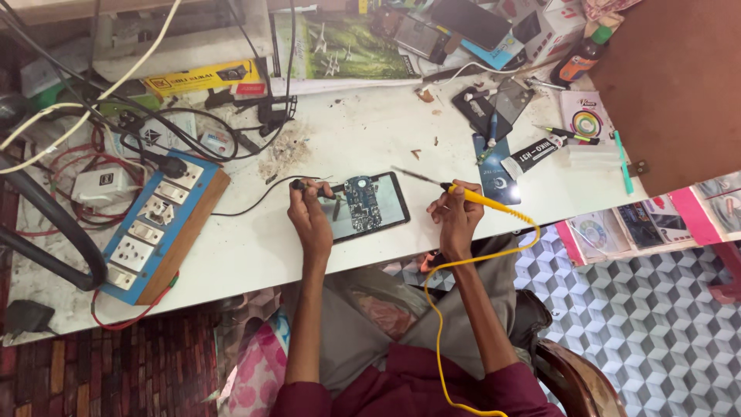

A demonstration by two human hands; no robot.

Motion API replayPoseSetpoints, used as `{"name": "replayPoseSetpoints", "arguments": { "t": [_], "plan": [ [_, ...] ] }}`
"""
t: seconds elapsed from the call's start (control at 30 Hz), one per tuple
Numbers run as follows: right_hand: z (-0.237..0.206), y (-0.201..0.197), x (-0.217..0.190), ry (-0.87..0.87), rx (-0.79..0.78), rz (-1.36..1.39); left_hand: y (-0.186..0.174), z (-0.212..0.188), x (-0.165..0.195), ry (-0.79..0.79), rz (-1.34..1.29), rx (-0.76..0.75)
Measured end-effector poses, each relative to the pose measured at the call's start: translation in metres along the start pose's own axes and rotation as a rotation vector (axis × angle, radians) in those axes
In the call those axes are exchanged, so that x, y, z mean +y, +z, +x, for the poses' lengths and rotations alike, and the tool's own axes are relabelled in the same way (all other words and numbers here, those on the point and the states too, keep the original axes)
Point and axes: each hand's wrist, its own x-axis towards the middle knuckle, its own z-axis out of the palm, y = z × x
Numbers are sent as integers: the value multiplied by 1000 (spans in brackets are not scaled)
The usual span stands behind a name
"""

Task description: The person uses a soldering iron and a probe to work on a circuit board placed on a tablet. They repeatedly apply heat and test connections across different points on the board.

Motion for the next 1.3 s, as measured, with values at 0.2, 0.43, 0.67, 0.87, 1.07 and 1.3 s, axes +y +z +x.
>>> {"name": "replayPoseSetpoints", "arguments": {
  "t": [0.2, 0.43, 0.67, 0.87, 1.07, 1.3],
  "plan": [
    [3, 1, 4, -64, 8, 40, -21, 12, 2, -24, -15, 60],
    [7, 4, 6, -91, 56, 123, -18, 19, 7, -106, -118, 99],
    [13, 10, 1, 73, 106, 86, -5, 15, 2, -70, -86, 16],
    [21, 11, -7, 175, 111, 52, -9, 13, 8, 1, 115, -29],
    [29, 13, 3, 109, 16, 42, -8, 10, 5, -6, 80, -20],
    [4, 17, 13, 33, 29, -10, -10, 9, -2, -1, 39, -16]
  ]
}}
